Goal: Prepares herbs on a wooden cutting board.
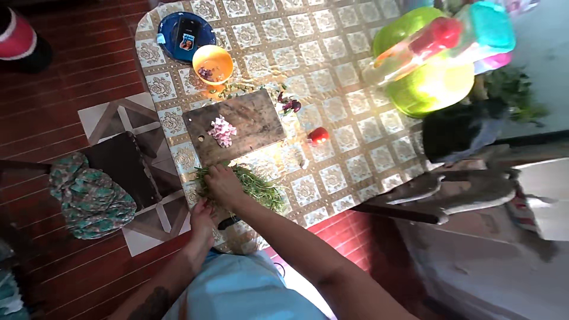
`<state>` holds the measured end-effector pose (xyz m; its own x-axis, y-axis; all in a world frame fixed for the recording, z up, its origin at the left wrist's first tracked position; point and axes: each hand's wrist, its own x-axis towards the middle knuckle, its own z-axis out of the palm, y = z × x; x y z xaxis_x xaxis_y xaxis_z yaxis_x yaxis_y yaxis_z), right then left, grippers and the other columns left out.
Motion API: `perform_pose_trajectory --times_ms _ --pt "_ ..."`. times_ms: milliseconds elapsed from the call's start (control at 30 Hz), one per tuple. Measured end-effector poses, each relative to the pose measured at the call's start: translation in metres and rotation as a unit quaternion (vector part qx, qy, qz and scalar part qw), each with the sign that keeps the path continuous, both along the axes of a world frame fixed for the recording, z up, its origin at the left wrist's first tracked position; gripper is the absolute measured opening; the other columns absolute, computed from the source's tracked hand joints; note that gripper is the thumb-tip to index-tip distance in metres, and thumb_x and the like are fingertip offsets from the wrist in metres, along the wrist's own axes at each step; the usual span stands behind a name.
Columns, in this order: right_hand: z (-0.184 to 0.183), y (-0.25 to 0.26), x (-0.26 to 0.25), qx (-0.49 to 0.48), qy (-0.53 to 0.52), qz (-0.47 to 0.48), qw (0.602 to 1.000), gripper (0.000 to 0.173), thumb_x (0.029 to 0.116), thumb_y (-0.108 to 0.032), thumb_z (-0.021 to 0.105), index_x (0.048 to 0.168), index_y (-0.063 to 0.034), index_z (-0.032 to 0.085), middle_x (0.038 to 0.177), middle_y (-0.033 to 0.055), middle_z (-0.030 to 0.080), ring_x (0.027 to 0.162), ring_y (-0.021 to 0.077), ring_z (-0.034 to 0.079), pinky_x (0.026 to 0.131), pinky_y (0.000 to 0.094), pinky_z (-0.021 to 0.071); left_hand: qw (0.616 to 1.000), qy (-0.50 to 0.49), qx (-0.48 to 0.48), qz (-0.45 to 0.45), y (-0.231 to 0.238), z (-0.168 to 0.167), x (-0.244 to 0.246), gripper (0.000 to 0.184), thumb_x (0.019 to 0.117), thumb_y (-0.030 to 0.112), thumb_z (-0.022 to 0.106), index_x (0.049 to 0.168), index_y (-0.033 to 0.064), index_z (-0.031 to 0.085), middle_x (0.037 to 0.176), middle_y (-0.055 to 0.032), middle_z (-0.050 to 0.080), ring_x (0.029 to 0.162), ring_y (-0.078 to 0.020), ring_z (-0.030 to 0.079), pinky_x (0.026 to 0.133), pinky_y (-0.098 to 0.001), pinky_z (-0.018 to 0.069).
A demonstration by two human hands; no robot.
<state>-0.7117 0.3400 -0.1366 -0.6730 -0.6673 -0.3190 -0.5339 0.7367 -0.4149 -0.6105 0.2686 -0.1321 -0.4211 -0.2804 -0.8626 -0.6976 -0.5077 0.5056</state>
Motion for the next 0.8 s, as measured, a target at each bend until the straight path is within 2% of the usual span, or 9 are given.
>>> perform_pose_trajectory --times_ms 67,200,300,367,433,500,567,667,800 --pt "0.002 0.002 -0.001 -0.015 0.007 -0.009 1.0 0.016 0.0956 -0.005 0.063 0.107 0.0021 0.072 0.118 0.0212 0.066 0.116 0.0391 0.062 0.093 0.0553 0.0508 1.0 -0.007 0.005 0.016 -0.001 0.001 -0.001 0.044 0.1083 0.003 0.04 0.152 -0.0001 0.034 0.144 -0.0236 0.047 0.12 -0.0294 0.057 0.097 -0.0427 0.051" --pt "0.026 0.015 -0.001 -0.038 -0.015 -0.036 0.999 0.02 0.0981 -0.011 0.062 0.112 0.0009 0.071 0.113 0.0213 0.07 0.113 0.0394 0.065 0.095 0.0573 0.05 1.0 -0.007 0.014 0.015 0.003 0.001 0.001 0.042 0.1091 0.008 0.043 0.15 -0.0009 0.039 0.141 -0.0228 0.051 0.119 -0.0277 0.057 0.097 -0.0409 0.05" --pt "0.032 0.024 -0.011 -0.04 -0.005 -0.069 0.997 0.019 0.0988 -0.012 0.064 0.111 0.0007 0.07 0.109 0.0222 0.07 0.108 0.0409 0.067 0.091 0.0582 0.052 1.0 -0.015 0.012 0.012 0.01 0.001 -0.005 0.038 0.1109 0.018 0.045 0.144 -0.002 0.046 0.142 -0.0226 0.05 0.124 -0.0293 0.054 0.101 -0.0436 0.0476" --pt "0.017 0.03 -0.018 -0.04 0.003 -0.091 0.995 0.02 0.0957 -0.011 0.068 0.112 -0.0014 0.072 0.115 0.0225 0.067 0.112 0.0424 0.063 0.09 0.0595 0.0514 0.999 -0.016 0.018 0.026 0.017 0.002 -0.011 0.044 0.112 0.026 0.043 0.146 -0.0018 0.044 0.148 -0.0234 0.046 0.132 -0.0322 0.049 0.107 -0.0475 0.0435" --pt "-0.001 0.037 -0.023 -0.022 -0.045 -0.104 0.993 0.029 0.0992 -0.016 0.065 0.127 -0.0061 0.069 0.132 0.0211 0.062 0.124 0.043 0.058 0.098 0.0622 0.0485 0.999 -0.005 0.028 0.045 0.023 0.002 -0.022 0.053 0.1123 0.035 0.039 0.152 -0.0009 0.037 0.157 -0.024 0.038 0.141 -0.0343 0.043 0.113 -0.0498 0.0398" --pt "-0.011 0.044 -0.021 -0.015 -0.13 -0.125 0.983 0.039 0.1069 -0.024 0.054 0.142 -0.0079 0.06 0.138 0.0204 0.061 0.13 0.0424 0.055 0.105 0.062 0.0446 0.998 0.019 0.038 0.051 0.028 -0.004 -0.035 0.06 0.1106 0.042 0.041 0.155 0.0018 0.035 0.16 -0.0218 0.035 0.146 -0.0331 0.038 0.117 -0.0514 0.0354" --pt "-0.011 0.047 -0.012 -0.038 -0.161 -0.149 0.975 0.041 0.109 -0.024 0.049 0.145 -0.0057 0.057 0.137 0.0218 0.061 0.13 0.0427 0.054 0.108 0.0605 0.042 0.997 0.033 0.027 0.06 0.034 -0.011 -0.047 0.059 0.1065 0.042 0.052 0.149 0.0029 0.044 0.153 -0.019 0.046 0.14 -0.0302 0.045 0.114 -0.051 0.0387" --pt "0.003 0.044 0.002 -0.071 -0.165 -0.184 0.966 0.039 0.1087 -0.019 0.044 0.139 -0.0007 0.06 0.137 0.0214 0.061 0.131 0.0398 0.054 0.111 0.0564 0.0417 0.996 0.049 0.022 0.064 0.037 -0.013 -0.056 0.056 0.1018 0.039 0.063 0.143 0.0042 0.05 0.138 -0.0165 0.06 0.128 -0.0267 0.058 0.106 -0.0492 0.0484" --pt "0.038 0.041 0.013 -0.173 -0.163 -0.196 0.951 0.038 0.1048 -0.013 0.047 0.135 0.0045 0.062 0.138 0.024 0.058 0.133 0.0398 0.05 0.112 0.0562 0.0384 0.988 0.132 0.044 0.073 0.024 0.0 -0.058 0.034 0.1048 0.029 0.058 0.128 0.0035 0.055 0.097 -0.011 0.068 0.085 -0.0179 0.068 0.076 -0.037 0.0589"
